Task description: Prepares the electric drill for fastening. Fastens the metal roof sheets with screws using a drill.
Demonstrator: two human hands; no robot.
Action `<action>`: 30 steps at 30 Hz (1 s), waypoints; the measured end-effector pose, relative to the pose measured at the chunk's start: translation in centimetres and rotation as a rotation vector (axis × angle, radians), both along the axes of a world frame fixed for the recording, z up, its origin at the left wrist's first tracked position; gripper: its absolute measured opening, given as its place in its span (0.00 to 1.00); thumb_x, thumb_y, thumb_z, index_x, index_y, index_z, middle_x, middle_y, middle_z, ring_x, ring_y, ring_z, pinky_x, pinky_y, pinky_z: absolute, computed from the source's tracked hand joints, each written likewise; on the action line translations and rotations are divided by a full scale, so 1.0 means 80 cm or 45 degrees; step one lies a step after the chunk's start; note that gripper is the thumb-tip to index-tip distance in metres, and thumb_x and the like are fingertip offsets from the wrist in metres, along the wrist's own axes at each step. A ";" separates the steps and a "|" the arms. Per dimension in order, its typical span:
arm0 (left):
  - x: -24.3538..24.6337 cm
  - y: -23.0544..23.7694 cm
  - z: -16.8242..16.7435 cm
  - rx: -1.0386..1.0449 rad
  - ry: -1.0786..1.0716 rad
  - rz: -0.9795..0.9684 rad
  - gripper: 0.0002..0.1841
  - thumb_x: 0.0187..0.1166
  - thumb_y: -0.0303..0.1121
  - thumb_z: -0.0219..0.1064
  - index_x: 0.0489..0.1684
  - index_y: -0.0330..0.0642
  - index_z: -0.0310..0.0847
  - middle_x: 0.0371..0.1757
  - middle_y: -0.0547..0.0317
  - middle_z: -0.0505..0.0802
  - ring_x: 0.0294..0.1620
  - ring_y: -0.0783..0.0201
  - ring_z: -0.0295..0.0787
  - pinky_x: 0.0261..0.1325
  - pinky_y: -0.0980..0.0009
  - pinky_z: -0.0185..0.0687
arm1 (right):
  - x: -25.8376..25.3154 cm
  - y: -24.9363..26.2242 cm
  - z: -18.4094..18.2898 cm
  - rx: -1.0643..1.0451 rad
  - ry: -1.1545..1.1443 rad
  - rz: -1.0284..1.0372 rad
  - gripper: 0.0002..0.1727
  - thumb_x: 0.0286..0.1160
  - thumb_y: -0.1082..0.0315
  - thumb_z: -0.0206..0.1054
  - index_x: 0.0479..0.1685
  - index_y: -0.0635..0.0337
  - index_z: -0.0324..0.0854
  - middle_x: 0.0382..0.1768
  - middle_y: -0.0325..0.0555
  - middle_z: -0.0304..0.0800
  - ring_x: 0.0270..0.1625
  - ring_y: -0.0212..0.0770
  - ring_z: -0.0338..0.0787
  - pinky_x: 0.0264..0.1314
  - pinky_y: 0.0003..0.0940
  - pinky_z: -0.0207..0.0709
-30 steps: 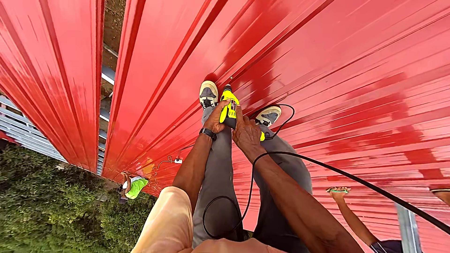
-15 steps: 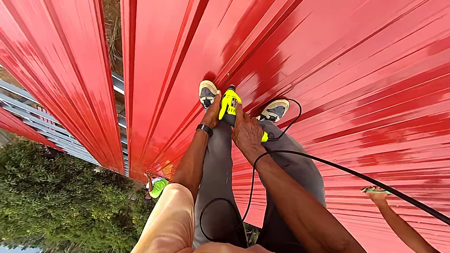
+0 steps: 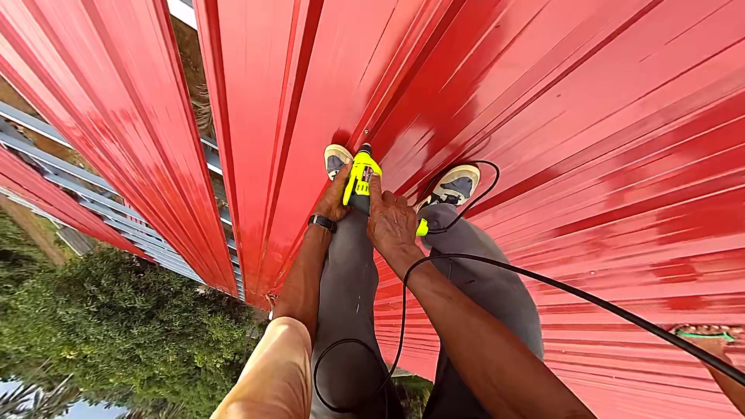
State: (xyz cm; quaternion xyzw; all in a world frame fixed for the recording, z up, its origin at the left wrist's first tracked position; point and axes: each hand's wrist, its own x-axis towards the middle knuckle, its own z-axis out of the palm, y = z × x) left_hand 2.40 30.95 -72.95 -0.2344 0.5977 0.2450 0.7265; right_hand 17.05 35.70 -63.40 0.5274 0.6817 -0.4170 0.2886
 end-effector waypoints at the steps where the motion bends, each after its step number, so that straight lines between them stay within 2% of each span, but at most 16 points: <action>1: 0.001 0.000 -0.002 0.004 0.016 0.019 0.34 0.83 0.68 0.51 0.69 0.52 0.81 0.56 0.51 0.93 0.56 0.54 0.92 0.55 0.50 0.89 | 0.000 0.000 0.000 0.002 0.004 -0.003 0.45 0.76 0.65 0.65 0.96 0.43 0.47 0.48 0.57 0.87 0.49 0.61 0.88 0.39 0.53 0.81; 3: 0.001 0.001 -0.011 0.023 0.079 0.024 0.34 0.85 0.67 0.49 0.70 0.49 0.80 0.57 0.50 0.93 0.56 0.55 0.91 0.57 0.52 0.89 | 0.000 0.003 0.001 0.003 0.011 -0.022 0.45 0.76 0.65 0.65 0.96 0.44 0.48 0.48 0.55 0.88 0.48 0.59 0.89 0.38 0.51 0.81; 5: 0.004 0.007 -0.024 0.011 0.272 -0.107 0.32 0.87 0.63 0.51 0.66 0.44 0.82 0.52 0.50 0.94 0.52 0.57 0.93 0.55 0.55 0.90 | 0.002 0.007 0.004 -0.021 0.010 -0.065 0.45 0.76 0.66 0.65 0.96 0.44 0.49 0.49 0.56 0.88 0.49 0.59 0.89 0.39 0.52 0.82; 7: 0.005 0.016 -0.044 0.008 0.559 -0.366 0.26 0.87 0.55 0.59 0.53 0.37 0.85 0.40 0.50 0.94 0.39 0.59 0.93 0.46 0.57 0.91 | 0.004 0.013 0.009 -0.045 -0.018 -0.088 0.44 0.78 0.65 0.63 0.96 0.45 0.48 0.49 0.55 0.89 0.49 0.59 0.90 0.40 0.52 0.83; 8: 0.006 0.022 -0.056 0.014 0.657 -0.475 0.22 0.87 0.51 0.61 0.47 0.37 0.84 0.33 0.53 0.91 0.31 0.62 0.88 0.39 0.60 0.88 | 0.007 0.016 0.010 -0.061 -0.038 -0.098 0.43 0.79 0.65 0.62 0.96 0.45 0.48 0.49 0.56 0.88 0.49 0.59 0.90 0.40 0.52 0.82; 10: 0.005 0.026 -0.095 0.037 0.773 -0.624 0.18 0.85 0.47 0.65 0.46 0.38 0.82 0.26 0.55 0.84 0.20 0.64 0.76 0.28 0.63 0.79 | 0.013 0.021 0.011 -0.085 -0.063 -0.118 0.43 0.79 0.65 0.62 0.96 0.46 0.48 0.49 0.57 0.88 0.49 0.60 0.89 0.40 0.52 0.82; 12: 0.001 0.035 -0.136 0.099 0.867 -0.844 0.18 0.84 0.47 0.66 0.56 0.41 0.88 0.36 0.51 0.90 0.25 0.60 0.81 0.33 0.59 0.83 | 0.022 0.027 0.008 -0.118 -0.099 -0.128 0.44 0.78 0.65 0.63 0.96 0.47 0.47 0.50 0.57 0.88 0.51 0.60 0.90 0.42 0.54 0.83; 13: 0.003 0.042 -0.151 0.140 0.915 -0.962 0.18 0.83 0.47 0.66 0.58 0.45 0.89 0.41 0.52 0.93 0.32 0.61 0.86 0.40 0.58 0.85 | 0.027 0.029 0.007 -0.132 -0.112 -0.126 0.45 0.77 0.65 0.64 0.96 0.47 0.47 0.51 0.57 0.88 0.51 0.60 0.90 0.43 0.54 0.83; 14: 0.007 0.051 -0.158 0.171 0.941 -1.052 0.18 0.83 0.48 0.66 0.58 0.47 0.89 0.47 0.53 0.95 0.45 0.60 0.91 0.54 0.54 0.87 | 0.032 0.030 0.006 -0.152 -0.123 -0.128 0.46 0.75 0.64 0.66 0.96 0.48 0.46 0.52 0.58 0.88 0.51 0.60 0.90 0.45 0.54 0.83; 15: 0.012 0.062 -0.163 0.187 0.967 -1.117 0.18 0.82 0.48 0.66 0.58 0.47 0.89 0.50 0.53 0.95 0.53 0.58 0.92 0.62 0.52 0.85 | 0.036 0.033 0.004 -0.173 -0.135 -0.136 0.48 0.74 0.64 0.67 0.96 0.48 0.45 0.53 0.58 0.88 0.52 0.60 0.90 0.47 0.54 0.83; 16: 0.017 0.070 -0.167 0.181 1.003 -1.172 0.18 0.82 0.49 0.66 0.55 0.46 0.90 0.49 0.52 0.95 0.55 0.56 0.91 0.64 0.50 0.83 | 0.040 0.037 0.004 -0.194 -0.140 -0.151 0.49 0.73 0.64 0.68 0.97 0.48 0.45 0.55 0.58 0.88 0.53 0.61 0.90 0.48 0.55 0.83; 20: 0.028 0.078 -0.178 0.140 1.154 -1.336 0.17 0.82 0.49 0.65 0.47 0.44 0.87 0.44 0.51 0.94 0.51 0.53 0.91 0.60 0.49 0.84 | 0.052 0.043 0.000 -0.204 -0.158 -0.175 0.48 0.73 0.65 0.68 0.96 0.46 0.46 0.52 0.57 0.88 0.54 0.61 0.90 0.47 0.54 0.83; 23: 0.032 0.076 -0.183 0.219 1.220 -1.546 0.16 0.86 0.45 0.60 0.52 0.41 0.83 0.48 0.48 0.93 0.54 0.51 0.92 0.60 0.48 0.85 | 0.054 0.046 -0.001 -0.192 -0.168 -0.177 0.48 0.74 0.65 0.67 0.96 0.46 0.45 0.52 0.56 0.88 0.53 0.60 0.90 0.45 0.53 0.84; 26: 0.030 0.071 -0.186 0.271 1.254 -1.640 0.15 0.86 0.43 0.58 0.54 0.43 0.82 0.48 0.50 0.93 0.53 0.52 0.92 0.58 0.47 0.86 | 0.051 0.047 -0.003 -0.153 -0.141 -0.170 0.49 0.73 0.65 0.68 0.96 0.45 0.46 0.54 0.56 0.88 0.54 0.60 0.90 0.43 0.53 0.84; 28: 0.023 0.072 -0.182 0.278 1.174 -1.565 0.15 0.87 0.43 0.59 0.57 0.44 0.83 0.51 0.49 0.94 0.56 0.52 0.92 0.63 0.48 0.85 | 0.046 0.046 -0.005 -0.121 -0.119 -0.158 0.51 0.70 0.65 0.70 0.97 0.44 0.46 0.52 0.56 0.88 0.53 0.60 0.90 0.41 0.53 0.83; 30: 0.011 0.065 -0.170 0.265 0.972 -1.369 0.18 0.89 0.44 0.58 0.59 0.40 0.85 0.51 0.47 0.94 0.55 0.53 0.91 0.65 0.51 0.83 | 0.040 0.042 -0.006 -0.085 -0.086 -0.130 0.50 0.74 0.64 0.69 0.97 0.42 0.44 0.51 0.55 0.88 0.52 0.59 0.89 0.41 0.52 0.83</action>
